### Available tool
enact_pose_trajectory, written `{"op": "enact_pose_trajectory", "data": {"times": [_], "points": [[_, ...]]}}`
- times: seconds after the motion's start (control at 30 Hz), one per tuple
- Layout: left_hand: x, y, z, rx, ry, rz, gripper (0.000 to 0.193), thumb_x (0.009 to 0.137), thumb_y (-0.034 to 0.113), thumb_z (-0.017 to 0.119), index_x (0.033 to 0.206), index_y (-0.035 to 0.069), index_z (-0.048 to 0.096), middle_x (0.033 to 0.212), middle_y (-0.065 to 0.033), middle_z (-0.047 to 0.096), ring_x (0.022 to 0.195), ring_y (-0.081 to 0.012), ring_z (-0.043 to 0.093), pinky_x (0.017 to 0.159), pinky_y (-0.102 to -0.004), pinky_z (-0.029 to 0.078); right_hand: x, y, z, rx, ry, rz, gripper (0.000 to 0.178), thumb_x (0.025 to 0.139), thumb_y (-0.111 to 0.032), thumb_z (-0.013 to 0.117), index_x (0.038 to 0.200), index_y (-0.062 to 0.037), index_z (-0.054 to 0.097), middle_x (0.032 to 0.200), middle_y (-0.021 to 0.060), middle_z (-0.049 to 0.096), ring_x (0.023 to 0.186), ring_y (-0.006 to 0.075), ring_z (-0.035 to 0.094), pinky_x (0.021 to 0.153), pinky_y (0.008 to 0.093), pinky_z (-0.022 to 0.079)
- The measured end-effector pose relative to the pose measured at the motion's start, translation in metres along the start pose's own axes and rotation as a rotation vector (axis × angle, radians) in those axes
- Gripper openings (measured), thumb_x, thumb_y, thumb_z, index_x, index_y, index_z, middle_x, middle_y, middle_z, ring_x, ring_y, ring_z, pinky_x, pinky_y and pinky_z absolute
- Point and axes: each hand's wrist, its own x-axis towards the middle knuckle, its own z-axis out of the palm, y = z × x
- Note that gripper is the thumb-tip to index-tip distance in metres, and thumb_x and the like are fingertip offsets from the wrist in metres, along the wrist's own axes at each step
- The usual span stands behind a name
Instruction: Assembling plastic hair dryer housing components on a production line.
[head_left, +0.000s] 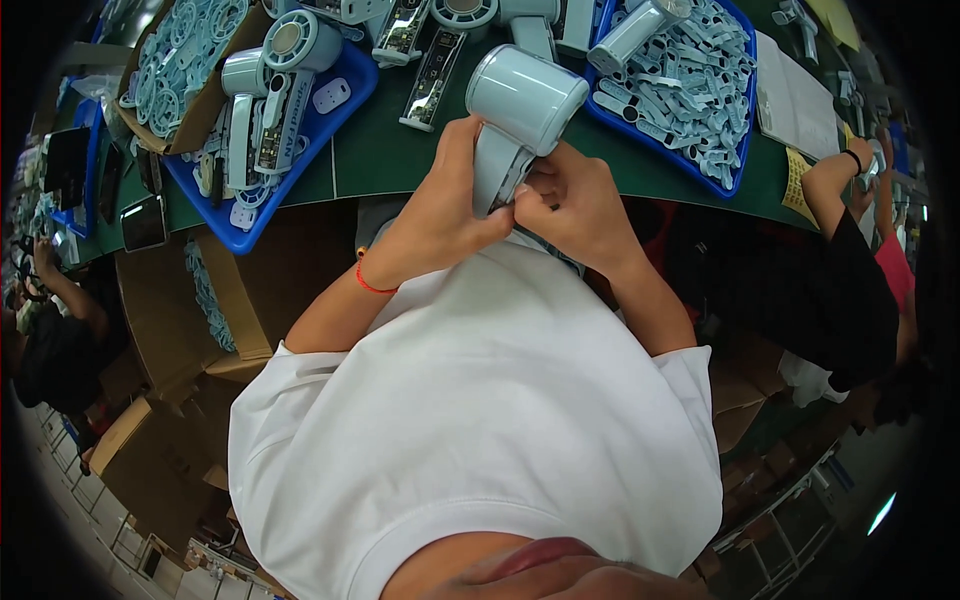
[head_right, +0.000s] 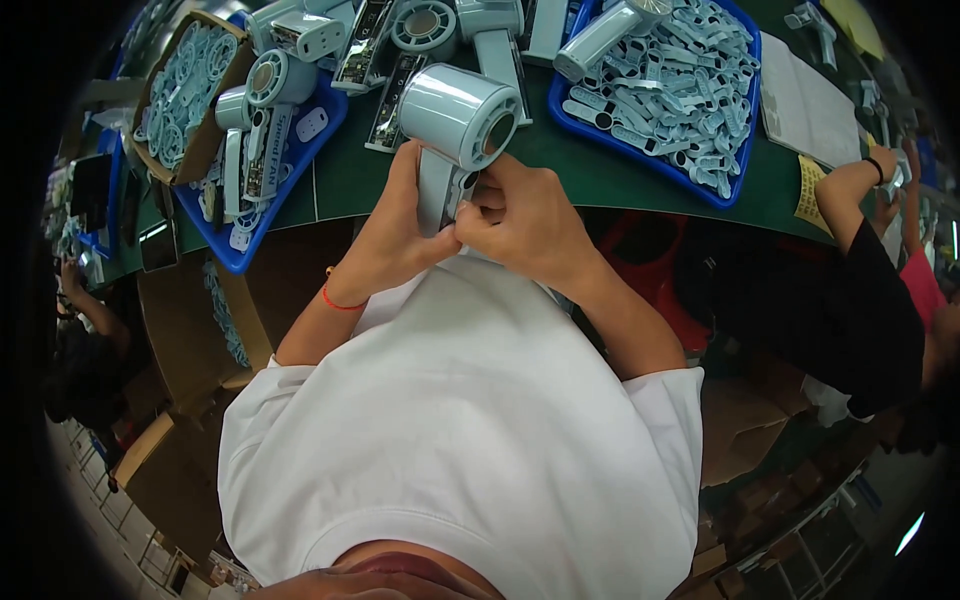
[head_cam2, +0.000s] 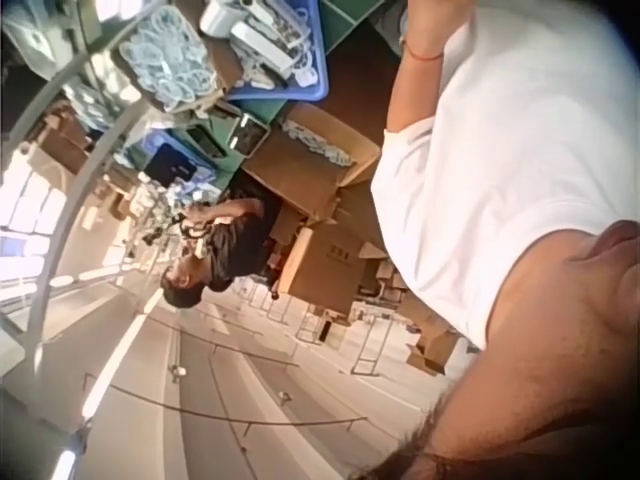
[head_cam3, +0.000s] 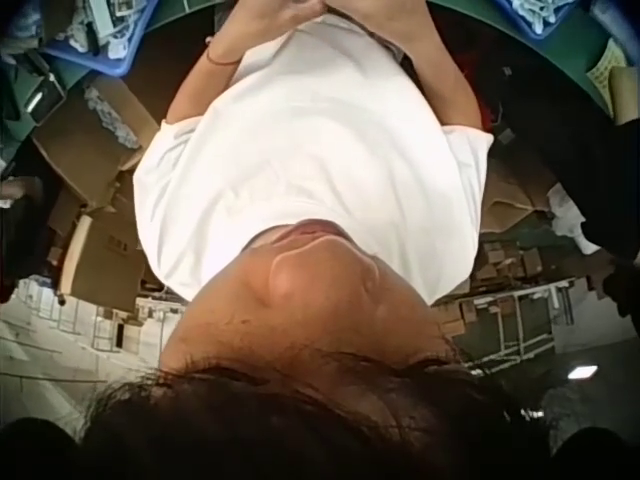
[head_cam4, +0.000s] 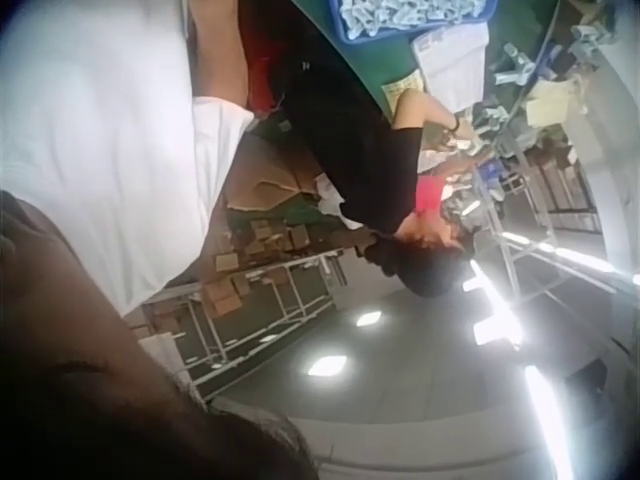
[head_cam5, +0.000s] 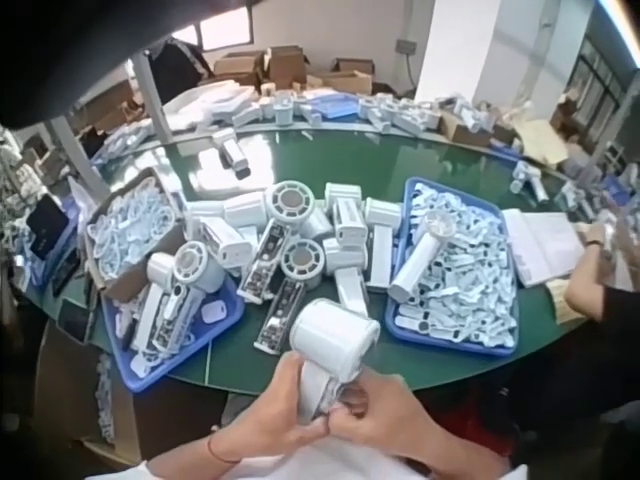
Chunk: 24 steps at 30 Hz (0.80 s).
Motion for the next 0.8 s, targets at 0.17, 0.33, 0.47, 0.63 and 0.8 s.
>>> {"op": "enact_pose_trajectory", "data": {"times": [0.17, 0.33, 0.47, 0.63, 0.8], "points": [[0.001, -0.007, 0.008, -0.151, 0.011, -0.087, 0.077, 0.068, 0.01, 0.062, 0.133, -0.006, 0.022, 0.122, -0.022, 0.035, 0.116, -0.0318, 0.038, 0.099, -0.0362, 0.033, 0.006, 0.006, 0.003, -0.131, 0.16, 0.108, 0.025, 0.075, -0.004, 0.051, 0.097, 0.0087, 0.053, 0.083, 0.0215, 0.066, 0.07, 0.0325, 0.067, 0.065, 0.0339, 0.053], [0.003, -0.008, 0.001, -0.16, 0.004, -0.066, 0.077, 0.07, 0.011, 0.063, 0.133, -0.005, 0.022, 0.119, -0.02, 0.04, 0.112, -0.0281, 0.042, 0.096, -0.0364, 0.036, 0.005, 0.007, 0.002, 0.165, 0.07, -0.07, 0.024, 0.081, -0.007, 0.053, 0.102, 0.0059, 0.056, 0.081, 0.016, 0.065, 0.069, 0.0227, 0.065, 0.067, 0.0314, 0.052], [0.0, -0.006, 0.005, -0.319, 0.101, -0.127, 0.067, 0.074, 0.014, 0.065, 0.13, -0.004, 0.031, 0.113, -0.0163, 0.046, 0.104, -0.022, 0.048, 0.089, -0.0331, 0.04, 0.005, 0.025, -0.001, 0.222, -0.019, -0.014, 0.039, 0.089, -0.022, 0.06, 0.117, 0.0041, 0.05, 0.103, 0.0092, 0.059, 0.09, 0.0127, 0.056, 0.081, 0.0275, 0.047], [0.001, -0.004, 0.005, -0.256, 0.122, -0.118, 0.056, 0.076, 0.015, 0.065, 0.124, -0.005, 0.043, 0.108, -0.0127, 0.051, 0.098, -0.0182, 0.051, 0.084, -0.0307, 0.043, 0.006, 0.031, 0.003, 0.406, 0.023, 0.049, 0.052, 0.086, -0.031, 0.065, 0.122, 0.0017, 0.046, 0.102, 0.0074, 0.057, 0.092, 0.0125, 0.055, 0.083, 0.0258, 0.044], [0.003, -0.011, 0.007, -0.357, 0.118, -0.046, 0.063, 0.075, 0.016, 0.066, 0.129, -0.004, 0.039, 0.112, -0.015, 0.049, 0.102, -0.0214, 0.05, 0.087, -0.0313, 0.041, 0.009, 0.037, 0.013, 0.412, 0.07, -0.074, 0.065, 0.083, -0.04, 0.066, 0.128, 0.0003, 0.04, 0.113, 0.0087, 0.053, 0.102, 0.0159, 0.052, 0.091, 0.0292, 0.041]]}}
